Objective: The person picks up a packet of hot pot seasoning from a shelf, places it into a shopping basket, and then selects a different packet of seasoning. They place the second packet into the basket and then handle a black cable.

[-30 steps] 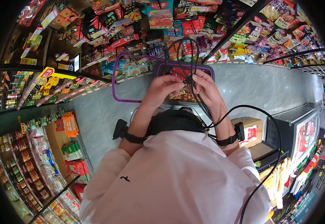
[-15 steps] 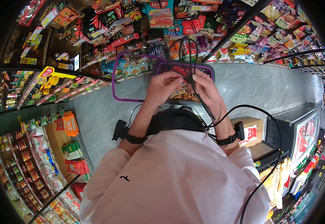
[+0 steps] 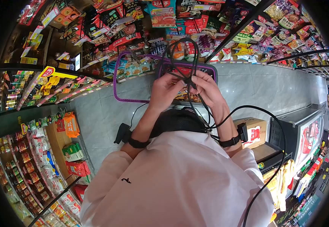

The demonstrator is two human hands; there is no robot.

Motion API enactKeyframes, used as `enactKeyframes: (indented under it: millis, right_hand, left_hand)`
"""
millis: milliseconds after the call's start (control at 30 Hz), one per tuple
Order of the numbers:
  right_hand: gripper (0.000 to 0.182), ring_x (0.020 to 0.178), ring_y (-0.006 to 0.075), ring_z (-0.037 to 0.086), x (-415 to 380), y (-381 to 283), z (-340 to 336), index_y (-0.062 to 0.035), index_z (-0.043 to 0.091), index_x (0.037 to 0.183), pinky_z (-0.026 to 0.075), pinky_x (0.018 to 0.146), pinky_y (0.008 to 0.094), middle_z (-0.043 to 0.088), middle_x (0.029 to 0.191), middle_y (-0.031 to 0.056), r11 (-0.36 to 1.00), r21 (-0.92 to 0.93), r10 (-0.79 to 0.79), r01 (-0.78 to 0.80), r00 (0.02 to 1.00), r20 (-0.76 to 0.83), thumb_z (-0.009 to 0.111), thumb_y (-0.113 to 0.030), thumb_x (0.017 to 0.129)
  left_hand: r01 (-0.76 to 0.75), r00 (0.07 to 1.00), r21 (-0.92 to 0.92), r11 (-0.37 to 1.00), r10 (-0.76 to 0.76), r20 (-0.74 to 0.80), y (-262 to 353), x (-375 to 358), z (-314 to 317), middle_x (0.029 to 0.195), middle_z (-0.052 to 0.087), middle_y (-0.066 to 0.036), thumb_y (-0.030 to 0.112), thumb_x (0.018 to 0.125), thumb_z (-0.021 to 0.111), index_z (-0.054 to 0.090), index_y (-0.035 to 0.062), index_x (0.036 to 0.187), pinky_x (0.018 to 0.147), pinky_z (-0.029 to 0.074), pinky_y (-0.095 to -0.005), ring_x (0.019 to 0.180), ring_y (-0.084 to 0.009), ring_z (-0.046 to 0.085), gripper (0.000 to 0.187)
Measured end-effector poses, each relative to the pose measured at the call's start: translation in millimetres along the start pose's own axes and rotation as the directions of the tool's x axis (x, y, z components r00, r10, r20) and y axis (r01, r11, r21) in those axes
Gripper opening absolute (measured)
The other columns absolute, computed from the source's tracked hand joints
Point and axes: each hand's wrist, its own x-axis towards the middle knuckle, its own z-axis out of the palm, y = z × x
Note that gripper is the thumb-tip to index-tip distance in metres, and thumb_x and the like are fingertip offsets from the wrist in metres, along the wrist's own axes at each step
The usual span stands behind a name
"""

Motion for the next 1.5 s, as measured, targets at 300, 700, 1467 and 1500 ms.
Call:
enactKeyframes:
  millis: [300,700,1467,1500]
  right_hand:
    - [0.014,0.087,0.0119,0.064,-3,-2,5,-0.0047,0.062,0.11,0.05,0.064,0.025,0.068,0.111,0.0082,1.0,0.024,-0.01,0.008,0.999,0.043,0.059,-0.011,0.097]
    - [0.017,0.093,0.021,0.067,-1,7,0,-0.0054,0.052,0.113,0.055,0.07,0.0319,0.065,0.117,0.0136,0.978,0.206,0.008,-0.031,0.994,0.113,0.057,-0.007,0.098]
    - [0.019,0.079,0.0106,0.062,-1,0,7,0.0004,0.062,0.113,0.048,0.066,0.0243,0.067,0.097,0.005,0.986,-0.087,-0.15,0.141,0.983,-0.109,0.062,-0.005,0.095]
    - [0.019,0.079,0.0104,0.062,0,1,6,0.0005,0.062,0.113,0.048,0.065,0.0243,0.067,0.097,0.0052,0.984,-0.1,-0.16,0.149,0.98,-0.115,0.062,-0.004,0.094]
  left_hand:
    - [0.083,0.982,-0.155,0.984,-0.054,0.183,8,-4,-4,0.097,0.065,-0.006,0.002,0.093,0.063,0.062,-0.0035,0.116,0.077,0.054,-0.0278,0.09,-0.013,0.063,0.024]
    - [-0.131,0.97,0.093,0.987,0.108,0.217,9,1,-10,0.115,0.057,-0.009,-0.007,0.091,0.061,0.063,-0.0088,0.112,0.085,0.055,-0.0297,0.102,-0.0169,0.062,0.022]
    - [0.087,0.995,0.01,0.996,-0.086,-0.047,-1,5,0,0.093,0.068,-0.006,0.006,0.089,0.071,0.068,-0.0028,0.097,0.067,0.05,-0.0219,0.077,-0.0089,0.063,0.012]
    - [0.055,0.997,-0.014,0.998,-0.056,-0.06,-3,4,2,0.097,0.068,-0.006,0.005,0.09,0.07,0.068,-0.0025,0.096,0.068,0.05,-0.0219,0.08,-0.0088,0.063,0.011]
